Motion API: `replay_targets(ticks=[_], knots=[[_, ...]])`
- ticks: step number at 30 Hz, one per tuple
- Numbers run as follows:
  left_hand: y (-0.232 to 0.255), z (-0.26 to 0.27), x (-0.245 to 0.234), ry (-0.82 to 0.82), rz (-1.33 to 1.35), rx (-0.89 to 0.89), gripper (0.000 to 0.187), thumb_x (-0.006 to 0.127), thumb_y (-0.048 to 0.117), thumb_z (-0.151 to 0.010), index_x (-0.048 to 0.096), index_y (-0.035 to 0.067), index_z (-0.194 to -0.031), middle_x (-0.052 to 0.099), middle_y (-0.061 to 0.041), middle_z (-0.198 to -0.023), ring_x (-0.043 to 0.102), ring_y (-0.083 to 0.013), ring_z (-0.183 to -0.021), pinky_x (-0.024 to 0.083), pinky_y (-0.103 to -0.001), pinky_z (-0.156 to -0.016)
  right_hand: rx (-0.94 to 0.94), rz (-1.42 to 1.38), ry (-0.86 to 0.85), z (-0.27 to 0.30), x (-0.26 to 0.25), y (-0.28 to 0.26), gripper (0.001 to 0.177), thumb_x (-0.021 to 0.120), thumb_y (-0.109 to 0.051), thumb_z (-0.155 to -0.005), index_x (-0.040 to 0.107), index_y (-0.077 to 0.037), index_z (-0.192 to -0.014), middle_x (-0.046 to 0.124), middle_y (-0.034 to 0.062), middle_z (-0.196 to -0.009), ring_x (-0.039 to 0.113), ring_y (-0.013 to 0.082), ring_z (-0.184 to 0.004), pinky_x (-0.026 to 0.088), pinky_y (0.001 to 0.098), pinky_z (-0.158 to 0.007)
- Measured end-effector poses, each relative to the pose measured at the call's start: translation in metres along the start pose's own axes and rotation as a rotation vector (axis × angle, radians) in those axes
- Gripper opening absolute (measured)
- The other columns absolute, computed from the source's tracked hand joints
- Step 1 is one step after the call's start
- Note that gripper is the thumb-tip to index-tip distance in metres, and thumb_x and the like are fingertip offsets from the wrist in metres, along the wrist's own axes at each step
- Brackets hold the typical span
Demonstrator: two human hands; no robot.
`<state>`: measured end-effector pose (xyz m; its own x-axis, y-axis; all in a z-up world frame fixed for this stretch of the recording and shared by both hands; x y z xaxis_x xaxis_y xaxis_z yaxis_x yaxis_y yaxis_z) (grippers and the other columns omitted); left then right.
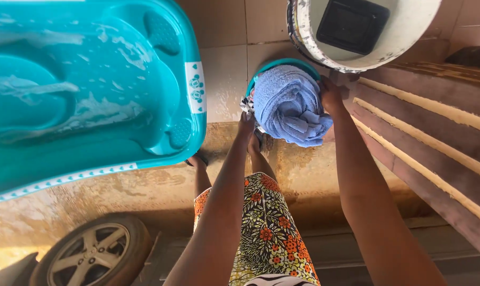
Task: Washing clothes by hand using soap, water, basins, and buckets.
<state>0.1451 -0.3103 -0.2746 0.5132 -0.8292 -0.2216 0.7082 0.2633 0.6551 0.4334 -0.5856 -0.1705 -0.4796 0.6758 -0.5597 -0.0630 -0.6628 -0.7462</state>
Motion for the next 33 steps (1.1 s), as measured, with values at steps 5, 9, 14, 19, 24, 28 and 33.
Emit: replay_targets(ticks=[5,9,14,19,24,28,33], knots=[[0.077,0.039,-0.023,0.162,-0.259,0.046,0.045,0.076,0.020,-0.078,0.058,0.003,-0.115,0.074,-0.024,-0.108,0.072,-0.0402,-0.102,0.056,-0.046,-0.083,0.003,0.156,-0.062,-0.001,-0.003,-0.026,0.025,0.060,-0.008,-0.091,0.066,-0.001,-0.115,0.068,0.0253,-0.108,0.066,0.0440,-0.102,0.051,0.0493,-0.088],[0.101,0.039,-0.033,0.146,-0.323,0.079,0.047,0.083,0.027,-0.074,0.058,0.006,-0.109,0.074,-0.019,-0.099,0.071,-0.0402,-0.096,0.056,-0.048,-0.080,-0.129,0.376,0.049,-0.001,-0.007,-0.021,0.013,0.062,-0.007,-0.094,0.066,-0.003,-0.106,0.067,0.0255,-0.102,0.063,0.0466,-0.098,0.049,0.0532,-0.082],[0.113,0.029,-0.046,0.111,-0.321,0.150,0.044,0.084,0.029,-0.076,0.060,0.008,-0.107,0.074,-0.016,-0.099,0.072,-0.0372,-0.097,0.055,-0.046,-0.082,-0.387,0.574,0.151,0.042,0.000,-0.034,0.008,0.068,-0.008,-0.079,0.066,-0.005,-0.085,0.062,0.0235,-0.081,0.058,0.0458,-0.080,0.043,0.0569,-0.074],[0.116,0.041,-0.067,-0.013,-0.418,0.222,0.038,0.084,0.029,-0.076,0.061,0.005,-0.094,0.069,-0.022,-0.088,0.069,-0.0405,-0.086,0.054,-0.048,-0.076,0.017,0.067,0.162,0.125,-0.009,-0.042,0.008,0.062,-0.002,-0.094,0.058,0.001,-0.087,0.055,0.0108,-0.071,0.050,0.0187,-0.072,0.043,0.0358,-0.065],[0.174,0.123,-0.124,-0.076,-0.424,0.284,0.035,0.075,0.035,-0.085,0.062,0.005,-0.097,0.069,-0.021,-0.090,0.068,-0.0433,-0.087,0.053,-0.051,-0.074,0.371,-0.362,0.127,0.190,-0.029,-0.124,0.012,0.062,-0.004,-0.091,0.059,-0.005,-0.080,0.054,-0.0008,-0.070,0.048,0.0074,-0.061,0.037,0.0257,-0.053],[0.225,0.194,-0.176,-0.130,-0.370,0.233,0.029,0.064,0.028,-0.092,0.063,0.003,-0.107,0.069,-0.023,-0.104,0.067,-0.0433,-0.099,0.053,-0.051,-0.083,0.444,-0.467,0.111,0.246,-0.060,-0.172,0.012,0.067,-0.002,-0.095,0.059,-0.003,-0.086,0.055,-0.0023,-0.078,0.047,0.0055,-0.067,0.037,0.0232,-0.058],[0.306,0.203,-0.242,-0.193,-0.163,0.546,0.047,0.072,0.025,-0.084,0.063,-0.001,-0.123,0.066,-0.027,-0.119,0.063,-0.0445,-0.108,0.051,-0.050,-0.090,0.588,-0.646,0.139,0.285,-0.074,-0.274,0.013,0.061,0.007,-0.084,0.063,-0.002,-0.094,0.067,0.0033,-0.086,0.062,0.0119,-0.070,0.052,0.0259,-0.064]])
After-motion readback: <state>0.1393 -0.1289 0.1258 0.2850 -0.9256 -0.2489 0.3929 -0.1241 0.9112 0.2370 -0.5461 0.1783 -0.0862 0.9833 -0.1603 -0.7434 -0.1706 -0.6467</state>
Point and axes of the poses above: each hand's wrist, its own z-axis away from the middle knuckle, its own x-axis out of the palm, y = z × x, the point moved 7 cm from there along -z, towards the middle knuckle
